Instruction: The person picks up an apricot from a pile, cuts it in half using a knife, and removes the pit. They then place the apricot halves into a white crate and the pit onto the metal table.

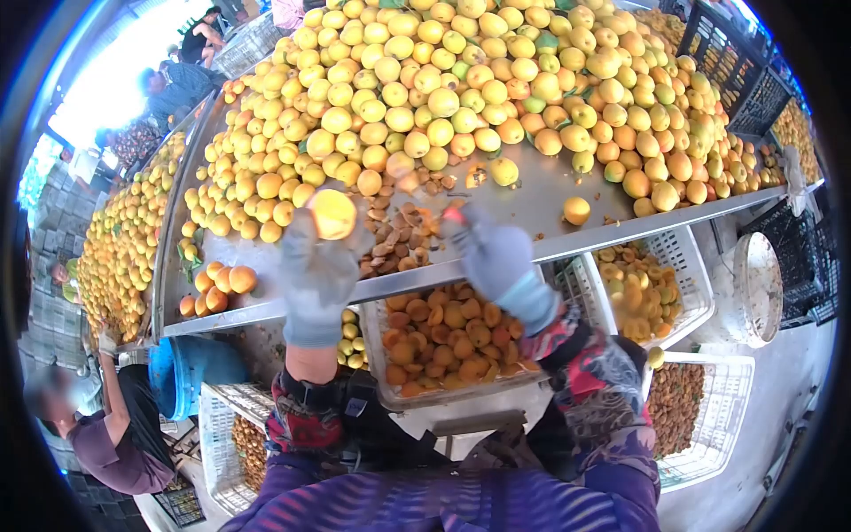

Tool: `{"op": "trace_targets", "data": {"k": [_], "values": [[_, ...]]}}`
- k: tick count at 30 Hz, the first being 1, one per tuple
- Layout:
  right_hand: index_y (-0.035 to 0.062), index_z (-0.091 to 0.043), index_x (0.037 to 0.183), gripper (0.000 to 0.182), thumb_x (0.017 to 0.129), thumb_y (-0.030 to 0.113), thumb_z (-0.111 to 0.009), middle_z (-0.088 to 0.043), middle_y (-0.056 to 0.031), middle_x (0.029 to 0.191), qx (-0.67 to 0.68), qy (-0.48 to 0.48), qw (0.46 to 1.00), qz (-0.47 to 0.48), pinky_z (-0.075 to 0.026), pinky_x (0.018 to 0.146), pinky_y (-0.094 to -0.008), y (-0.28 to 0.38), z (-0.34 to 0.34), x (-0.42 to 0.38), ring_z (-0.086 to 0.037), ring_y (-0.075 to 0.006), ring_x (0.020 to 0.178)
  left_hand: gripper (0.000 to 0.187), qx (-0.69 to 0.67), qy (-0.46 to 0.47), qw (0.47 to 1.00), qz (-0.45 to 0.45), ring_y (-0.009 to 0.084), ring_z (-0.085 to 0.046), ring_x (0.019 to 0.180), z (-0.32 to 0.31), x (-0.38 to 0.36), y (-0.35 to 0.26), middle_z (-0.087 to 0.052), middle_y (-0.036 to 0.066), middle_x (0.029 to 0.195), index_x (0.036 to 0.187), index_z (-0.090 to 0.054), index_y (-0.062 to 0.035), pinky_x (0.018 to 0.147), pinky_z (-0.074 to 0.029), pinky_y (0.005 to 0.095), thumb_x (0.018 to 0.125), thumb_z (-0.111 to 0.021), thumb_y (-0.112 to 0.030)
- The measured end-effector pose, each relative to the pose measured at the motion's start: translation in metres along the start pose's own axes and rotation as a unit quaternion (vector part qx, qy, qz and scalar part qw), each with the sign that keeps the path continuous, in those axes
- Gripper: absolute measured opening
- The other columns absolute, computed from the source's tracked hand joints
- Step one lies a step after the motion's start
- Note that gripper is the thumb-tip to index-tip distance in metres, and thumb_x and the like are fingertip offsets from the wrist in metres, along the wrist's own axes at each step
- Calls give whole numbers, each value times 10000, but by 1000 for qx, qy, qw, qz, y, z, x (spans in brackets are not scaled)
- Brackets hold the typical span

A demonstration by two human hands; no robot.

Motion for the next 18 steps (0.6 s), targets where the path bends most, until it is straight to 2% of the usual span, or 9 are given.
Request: {"op": "trace_targets", "data": {"k": [1,2,4,5,7,9,13,14,18], "values": [[54,-557,959,333,941,385,-524,-567,-93,602,32,-4,996,-79,-442,487,-342,-12,1,3,-603,-250,552,369,3,1,1000,-4,185,-612,919,2,2,-4,-622,108,1046,1183,-533,27,742,-503,316,926,-583,-232],[54,-557,959,333,941,385,-524,-567,-93,602,30,3,997,-71,-442,487,-342,-10,-3,8,-603,-250,552,376,-8,22,1000,12,184,-611,915,1,4,-3,-624,107,1036,1202,-523,17,743,-503,317,929,-577,-235],[13,-556,938,391,962,396,-479,-573,-49,626,201,-45,978,-25,-408,454,-281,-6,-5,7,-553,-140,501,394,-27,78,996,43,181,-607,921,-6,5,5,-608,103,1071,1256,-490,-7,747,-508,325,932,-570,-215],[13,-556,938,391,962,396,-479,-573,-49,626,202,-46,978,-28,-408,454,-281,-5,-5,6,-553,-140,501,394,-27,77,996,46,181,-607,921,-8,3,8,-608,103,1071,1256,-490,-7,747,-508,325,932,-570,-215],[36,-579,935,349,971,369,-482,-560,-12,668,310,10,941,-138,-309,416,-184,-9,-9,5,-424,-41,458,416,8,86,995,46,189,-605,945,-15,1,9,-579,94,1125,1282,-464,-5,762,-513,333,932,-566,-205],[35,-576,942,368,968,388,-476,-552,-14,657,309,27,933,-180,-303,398,-186,-3,-2,4,-413,-44,435,446,-21,95,993,59,186,-598,976,-15,-1,8,-552,86,1165,1308,-442,-17,804,-520,341,902,-594,-124],[16,-565,954,375,967,374,-455,-550,-25,639,348,64,903,-243,-319,363,-189,-14,11,3,-452,-65,422,544,213,77,974,4,156,-582,1010,-7,1,3,-550,62,1180,1291,-471,-21,879,-504,306,784,-662,30],[37,-587,982,410,959,427,-461,-486,-6,576,281,20,933,-223,-291,356,-182,-17,8,3,-383,-49,371,579,287,93,954,-2,145,-575,1025,-8,3,4,-546,54,1191,1280,-483,-21,898,-494,289,743,-678,72],[33,-590,995,424,954,436,-465,-499,-4,573,287,-1,941,-180,-298,369,-175,2,18,4,-381,-41,373,557,264,89,960,-17,137,-565,1045,-16,1,8,-544,48,1203,1245,-515,-12,916,-475,267,723,-690,76]]}}
Point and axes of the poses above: each hand's wrist, its own x-axis towards the middle knuckle, its own z-axis out of the back of the hand, y = z × x, the point moved 5 cm from there along x, towards the middle knuckle
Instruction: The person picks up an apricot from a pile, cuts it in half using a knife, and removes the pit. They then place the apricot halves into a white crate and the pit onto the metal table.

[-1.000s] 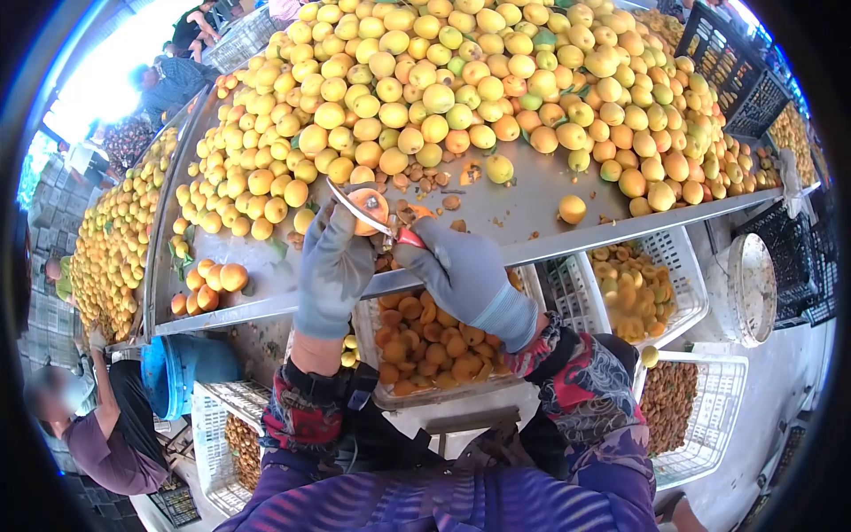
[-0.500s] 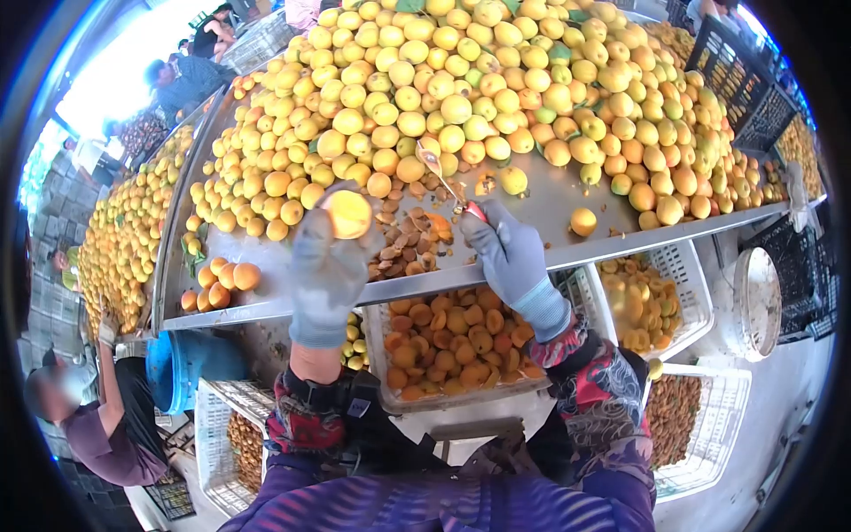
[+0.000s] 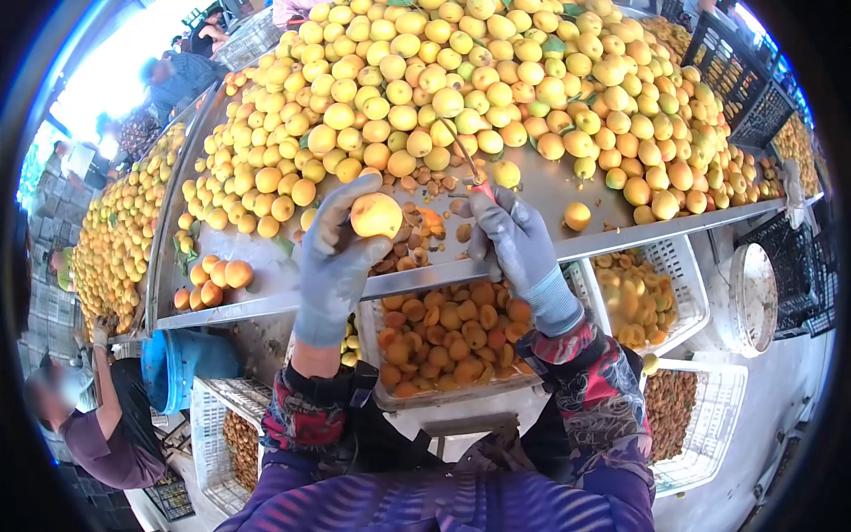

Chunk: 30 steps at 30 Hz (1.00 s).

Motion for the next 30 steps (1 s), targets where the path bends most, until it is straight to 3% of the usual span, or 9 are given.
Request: {"op": "trace_targets", "data": {"k": [1,3,4,6,9,18,20,27,30], "values": [[33,-590,995,424,954,436,-465,-499,-4,573,0,0,1000,-1,-298,369,-175,-1,2,-1,-381,-41,373,553,-16,1,1000,21,136,-558,1058,-1,-1,2,-545,49,1203,1247,-515,-14,926,-467,269,728,-682,80],[-19,-568,1025,425,948,391,-491,-571,-3,759,-5,62,998,-1,-352,377,-180,-4,-1,-2,-497,-48,485,550,-33,4,999,42,136,-552,1071,-4,-1,5,-545,51,1203,1249,-514,-15,937,-460,270,732,-673,84],[-19,-568,1025,425,948,391,-491,-571,-3,759,-5,61,998,-1,-352,377,-180,-6,-4,-4,-497,-48,485,540,-15,5,1000,12,133,-546,1076,-5,0,4,-546,52,1204,1260,-506,-12,937,-454,268,750,-664,71],[48,-589,966,445,954,471,-450,-507,19,555,14,69,994,84,-292,395,-178,-2,-19,-12,-391,-36,403,531,0,4,1000,-18,131,-541,1082,-7,1,1,-546,52,1205,1271,-497,-8,937,-448,265,768,-654,57],[57,-582,945,446,958,479,-438,-507,23,553,-14,116,983,138,-289,417,-186,0,-32,-21,-393,-28,430,498,-70,11,997,11,129,-529,1088,-12,3,2,-543,58,1212,1286,-477,9,926,-444,260,813,-631,12],[50,-574,912,408,972,432,-442,-492,37,603,-55,136,986,79,-331,441,-185,-9,-44,-29,-425,-27,475,486,-105,-10,994,19,134,-575,1001,-5,1,11,-590,93,1127,1266,-480,43,895,-465,261,818,-656,-17],[27,-514,863,213,975,208,-500,-430,57,614,7,131,989,73,-304,453,-192,-4,-47,-31,-374,-14,517,498,-109,-15,994,21,142,-575,1015,-5,0,12,-589,92,1138,1262,-484,43,900,-472,272,804,-673,-11],[22,-516,886,221,984,214,-469,-431,56,628,10,156,987,32,-308,454,-197,-10,-54,-32,-377,-16,519,501,-3,-37,999,-11,165,-580,1029,-9,-4,3,-586,95,1155,1260,-492,36,901,-485,290,798,-681,-3],[12,-521,890,241,986,226,-466,-431,46,618,7,115,986,116,-317,459,-211,-15,-54,-29,-377,-31,515,497,32,-53,998,-9,160,-582,1022,-13,-6,0,-587,95,1152,1259,-493,36,891,-489,290,800,-680,-5]]}}
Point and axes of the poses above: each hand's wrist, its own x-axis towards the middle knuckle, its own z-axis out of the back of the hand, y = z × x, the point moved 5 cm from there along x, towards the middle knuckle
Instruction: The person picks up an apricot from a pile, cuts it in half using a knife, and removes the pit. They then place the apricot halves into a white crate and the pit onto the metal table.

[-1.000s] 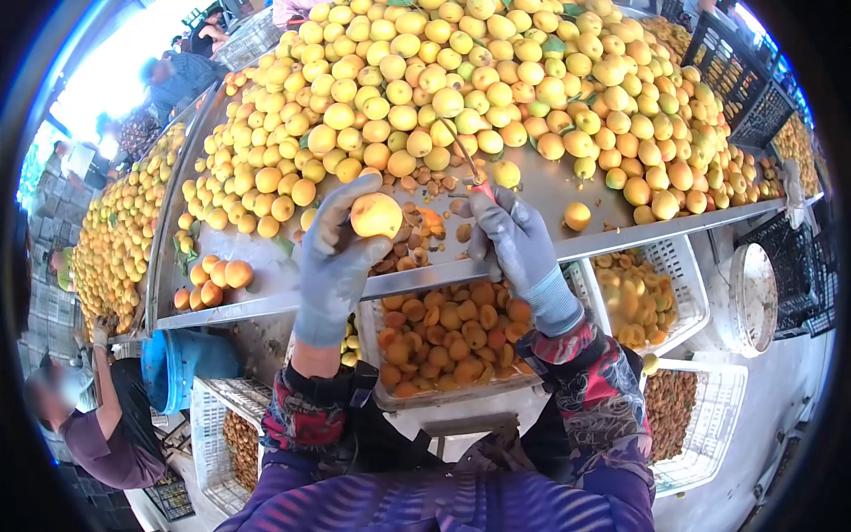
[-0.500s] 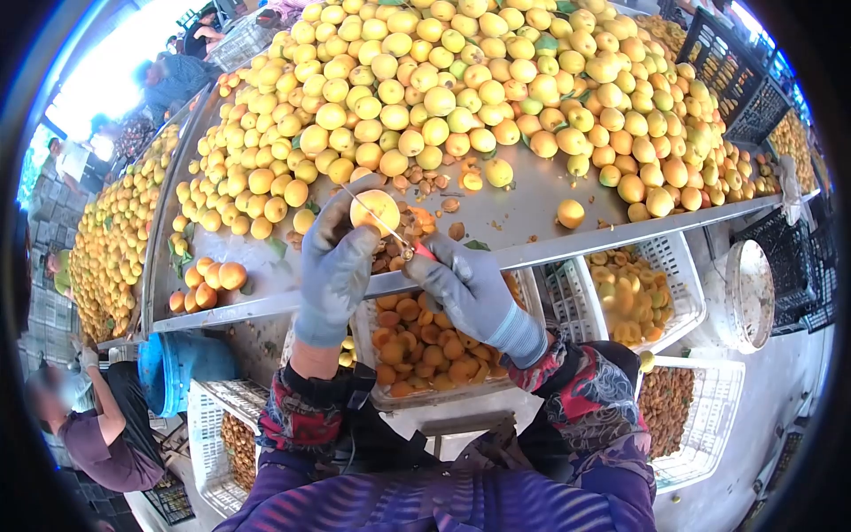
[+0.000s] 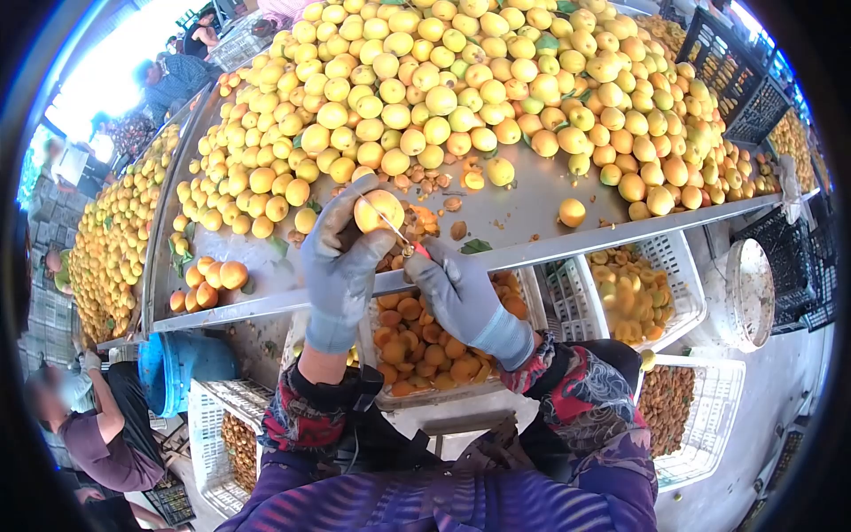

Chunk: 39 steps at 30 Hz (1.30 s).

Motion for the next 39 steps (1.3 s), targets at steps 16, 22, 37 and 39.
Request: {"op": "trace_targets", "data": {"k": [16,22,37,39], "values": [[25,-537,892,224,943,242,-554,-475,-96,562,-176,-34,983,43,-378,474,-319,-5,8,3,-478,-210,493,346,-261,-21,961,87,158,-601,881,3,4,25,-609,57,1064,1155,-533,-36,756,-506,292,955,-526,-318],[37,-534,840,243,928,260,-575,-476,-119,551,-194,-28,980,42,-385,469,-342,4,5,6,-497,-274,489,322,-235,-60,966,92,138,-561,830,11,7,22,-589,42,977,1137,-543,-35,690,-469,279,944,-550,-293],[44,-547,835,242,904,268,-609,-485,-118,547,-245,-37,967,58,-387,457,-344,2,7,6,-518,-281,487,394,-336,44,919,200,124,-526,790,14,4,23,-583,74,975,1064,-548,-30,680,-424,258,957,-495,-406],[44,-546,837,246,904,272,-607,-484,-122,551,-261,-40,962,73,-390,460,-347,2,6,6,-521,-289,493,384,-298,-5,929,218,131,-529,792,11,4,24,-580,79,985,1062,-545,-32,685,-431,261,966,-480,-398]]}}
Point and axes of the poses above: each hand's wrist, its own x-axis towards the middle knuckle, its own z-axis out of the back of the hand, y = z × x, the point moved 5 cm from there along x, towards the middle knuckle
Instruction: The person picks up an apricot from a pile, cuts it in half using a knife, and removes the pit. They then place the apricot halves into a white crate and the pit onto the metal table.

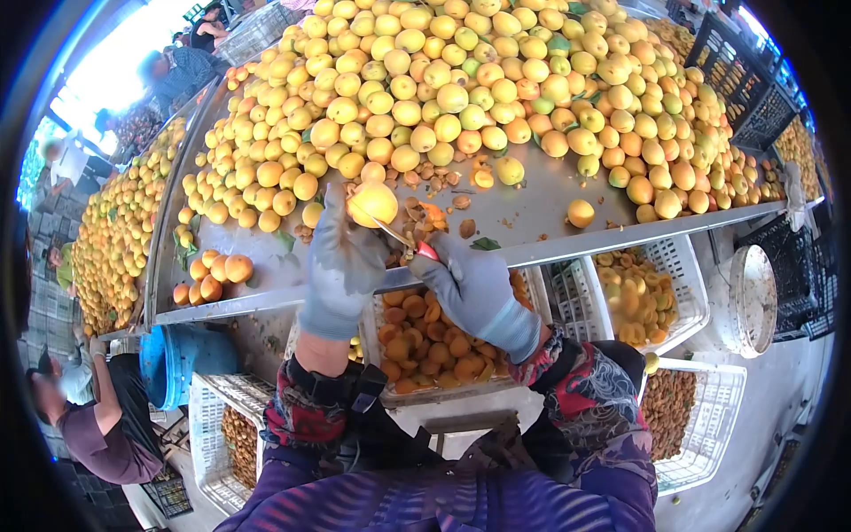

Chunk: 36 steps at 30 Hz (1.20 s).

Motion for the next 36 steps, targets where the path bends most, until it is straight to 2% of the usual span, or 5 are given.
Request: {"op": "trace_targets", "data": {"k": [15,20,23,33,36], "values": [[39,-553,847,244,902,270,-608,-470,-130,544,20,9,1000,-16,-392,466,-352,-4,2,-1,-521,-296,498,393,76,14,992,-98,125,-580,762,-3,-2,-8,-604,77,880,1097,-531,-15,620,-483,291,950,-518,-380],[-48,-546,963,254,968,203,-510,-436,-1,579,-12,46,999,-5,-356,499,-238,-2,3,-1,-405,-79,555,310,-9,-24,1000,-14,101,-531,603,-3,-1,-1,-602,57,806,1066,-558,-32,518,-415,226,938,-562,-314],[38,-544,856,236,910,261,-600,-469,-120,537,70,-4,996,-45,-382,459,-341,-3,4,-1,-523,-275,481,343,91,-82,984,-130,100,-481,534,-18,-1,-1,-576,48,746,1025,-577,-29,474,-377,217,950,-528,-360],[25,-541,829,226,919,228,-583,-469,-141,574,16,8,999,32,-381,482,-335,-2,2,-1,-478,-285,504,444,8,77,997,-10,92,-468,513,-12,0,0,-552,42,632,951,-596,-25,443,-350,219,939,-501,-459],[20,-545,842,229,932,230,-561,-442,-135,564,64,39,997,-8,-374,484,-328,0,6,-2,-448,-255,490,497,37,-116,991,-52,97,-440,487,-8,1,-3,-519,33,602,879,-599,-31,447,-352,231,929,-484,-512]]}}
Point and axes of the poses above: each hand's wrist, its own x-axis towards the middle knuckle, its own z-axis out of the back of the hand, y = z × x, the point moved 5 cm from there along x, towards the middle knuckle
